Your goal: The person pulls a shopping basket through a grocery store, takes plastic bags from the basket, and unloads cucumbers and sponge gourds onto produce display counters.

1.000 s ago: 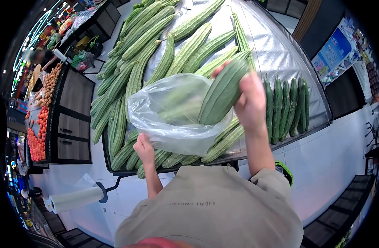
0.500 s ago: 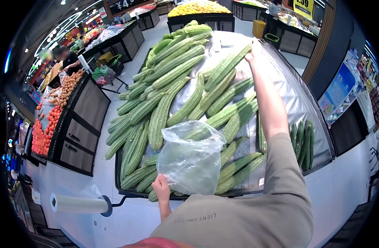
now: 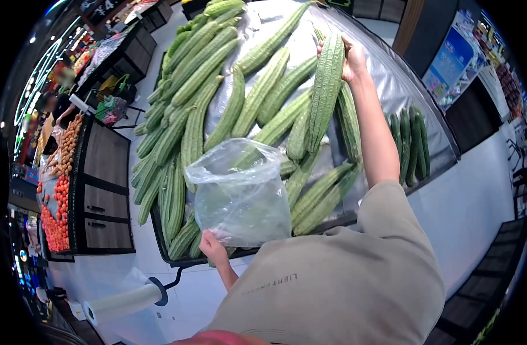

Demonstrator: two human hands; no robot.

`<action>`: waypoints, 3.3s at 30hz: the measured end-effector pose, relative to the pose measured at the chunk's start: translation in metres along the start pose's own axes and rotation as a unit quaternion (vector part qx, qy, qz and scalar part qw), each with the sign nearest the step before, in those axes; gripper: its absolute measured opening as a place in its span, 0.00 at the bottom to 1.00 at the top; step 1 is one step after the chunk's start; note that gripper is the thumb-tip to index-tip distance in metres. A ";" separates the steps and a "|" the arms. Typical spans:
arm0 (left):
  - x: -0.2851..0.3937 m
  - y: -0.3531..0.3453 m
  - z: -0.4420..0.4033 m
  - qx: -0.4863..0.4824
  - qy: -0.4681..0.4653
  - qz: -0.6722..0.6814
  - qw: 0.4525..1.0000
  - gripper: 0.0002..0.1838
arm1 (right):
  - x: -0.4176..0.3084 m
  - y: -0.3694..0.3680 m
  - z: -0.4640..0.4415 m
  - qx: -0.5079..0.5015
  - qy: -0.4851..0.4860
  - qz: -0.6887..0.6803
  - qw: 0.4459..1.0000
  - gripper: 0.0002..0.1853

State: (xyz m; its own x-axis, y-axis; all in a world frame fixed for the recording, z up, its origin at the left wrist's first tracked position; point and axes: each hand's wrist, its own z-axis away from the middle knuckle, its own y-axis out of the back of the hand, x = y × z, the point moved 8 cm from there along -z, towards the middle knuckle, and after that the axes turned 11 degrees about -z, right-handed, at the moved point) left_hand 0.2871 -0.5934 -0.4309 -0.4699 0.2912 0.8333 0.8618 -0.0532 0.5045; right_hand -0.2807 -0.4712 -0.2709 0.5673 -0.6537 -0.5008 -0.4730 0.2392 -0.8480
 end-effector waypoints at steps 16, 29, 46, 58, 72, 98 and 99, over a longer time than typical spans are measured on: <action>0.048 -0.036 -0.002 -0.069 -0.080 0.025 0.994 0.20 | 0.047 0.121 0.132 0.189 0.219 0.115 0.950 0.16; 0.052 -0.030 0.013 -0.041 -0.075 0.033 0.996 0.20 | 0.073 0.037 0.169 0.157 0.400 0.620 0.657 0.21; 0.107 -0.018 0.021 -0.013 -0.241 -0.062 0.968 0.19 | 0.091 -0.284 0.325 -0.516 0.088 0.721 0.455 0.12; 0.107 -0.032 0.037 -0.024 -0.187 0.128 0.974 0.19 | 0.092 -0.321 0.417 -0.457 0.146 0.802 0.356 0.13; 0.212 -0.079 0.173 -0.316 -0.204 0.384 0.843 0.22 | -0.043 -0.132 0.514 0.038 0.075 0.793 0.604 0.31; 0.176 -0.150 0.515 -0.794 -0.382 -0.005 0.472 0.10 | 0.060 0.089 0.764 0.372 -0.105 0.573 0.723 0.21; 0.176 -0.157 0.521 -0.796 -0.383 -0.002 0.468 0.10 | 0.064 0.099 0.767 0.382 -0.151 0.549 0.728 0.22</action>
State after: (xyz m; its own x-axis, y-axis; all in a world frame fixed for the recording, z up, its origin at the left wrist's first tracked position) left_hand 0.1692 -0.0366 -0.4811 0.2614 0.5193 0.8136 -0.6617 -0.5173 0.5428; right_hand 0.2255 0.0611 -0.5200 0.3064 0.3923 -0.8673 -0.3054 0.9035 0.3008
